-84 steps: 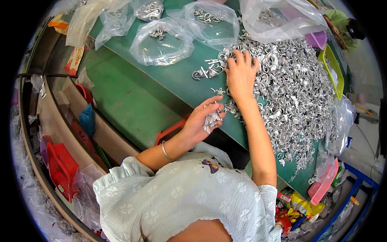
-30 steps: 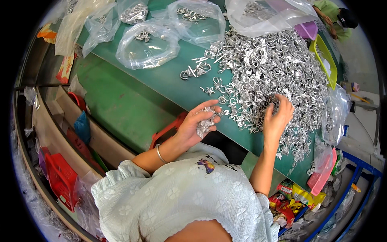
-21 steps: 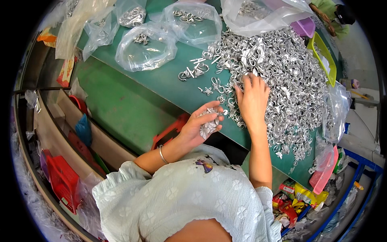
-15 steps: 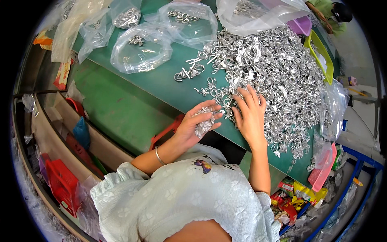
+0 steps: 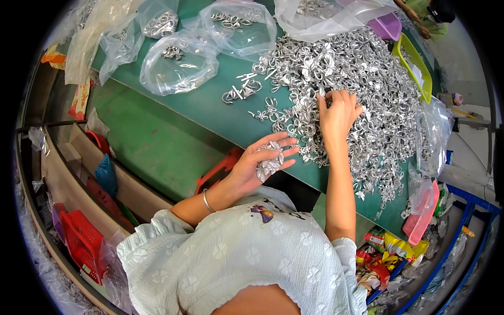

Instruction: The person sorts a large pile of small silver metal hardware pieces on a green table. They pick up individual items, separate them by type, and place them into clear plastic bags or small containers. The person occasionally reaches for more bags from a shelf above the table.

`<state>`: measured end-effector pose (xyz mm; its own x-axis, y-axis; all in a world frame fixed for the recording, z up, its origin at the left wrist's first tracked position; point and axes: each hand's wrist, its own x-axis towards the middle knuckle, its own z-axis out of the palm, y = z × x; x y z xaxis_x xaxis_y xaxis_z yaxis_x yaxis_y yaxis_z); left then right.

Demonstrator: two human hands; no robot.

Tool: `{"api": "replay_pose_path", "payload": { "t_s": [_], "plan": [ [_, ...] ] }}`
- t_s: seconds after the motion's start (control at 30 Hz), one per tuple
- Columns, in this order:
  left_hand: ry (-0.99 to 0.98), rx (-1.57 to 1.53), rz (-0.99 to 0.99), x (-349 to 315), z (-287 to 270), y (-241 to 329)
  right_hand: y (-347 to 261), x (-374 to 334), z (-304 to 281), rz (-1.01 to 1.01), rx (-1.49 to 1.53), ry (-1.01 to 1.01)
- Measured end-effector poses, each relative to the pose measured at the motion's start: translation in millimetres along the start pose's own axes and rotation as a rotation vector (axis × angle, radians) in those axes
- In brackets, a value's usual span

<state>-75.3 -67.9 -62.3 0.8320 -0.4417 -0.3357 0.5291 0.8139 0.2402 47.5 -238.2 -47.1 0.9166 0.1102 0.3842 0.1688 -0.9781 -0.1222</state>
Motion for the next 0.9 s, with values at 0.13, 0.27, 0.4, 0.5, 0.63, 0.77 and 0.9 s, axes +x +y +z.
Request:
{"api": "replay_pose_path", "payload": {
  "t_s": [0.13,0.27,0.4,0.5,0.63,0.77,0.9],
  "plan": [
    [0.001,0.0,0.031,3,-1,2,5,-7,1,-0.02,0.199,0.086],
    [0.008,0.02,0.052,4,0,3,14,-15,-9,0.034,0.374,0.124],
    [-0.01,-0.003,0.056,4,2,3,12,-22,-26,0.143,0.532,0.12],
    [-0.076,-0.106,0.058,6,6,4,6,-34,-42,0.302,0.837,-0.057],
    [-0.08,-0.155,0.008,12,6,5,-9,-49,-50,0.092,0.867,-0.289],
    [-0.099,-0.126,-0.037,12,-1,0,-2,-36,-38,-0.058,0.429,-0.109],
    [-0.068,-0.081,-0.064,8,-5,-2,-1,-60,-29,-0.189,0.192,-0.2]
  ]
}}
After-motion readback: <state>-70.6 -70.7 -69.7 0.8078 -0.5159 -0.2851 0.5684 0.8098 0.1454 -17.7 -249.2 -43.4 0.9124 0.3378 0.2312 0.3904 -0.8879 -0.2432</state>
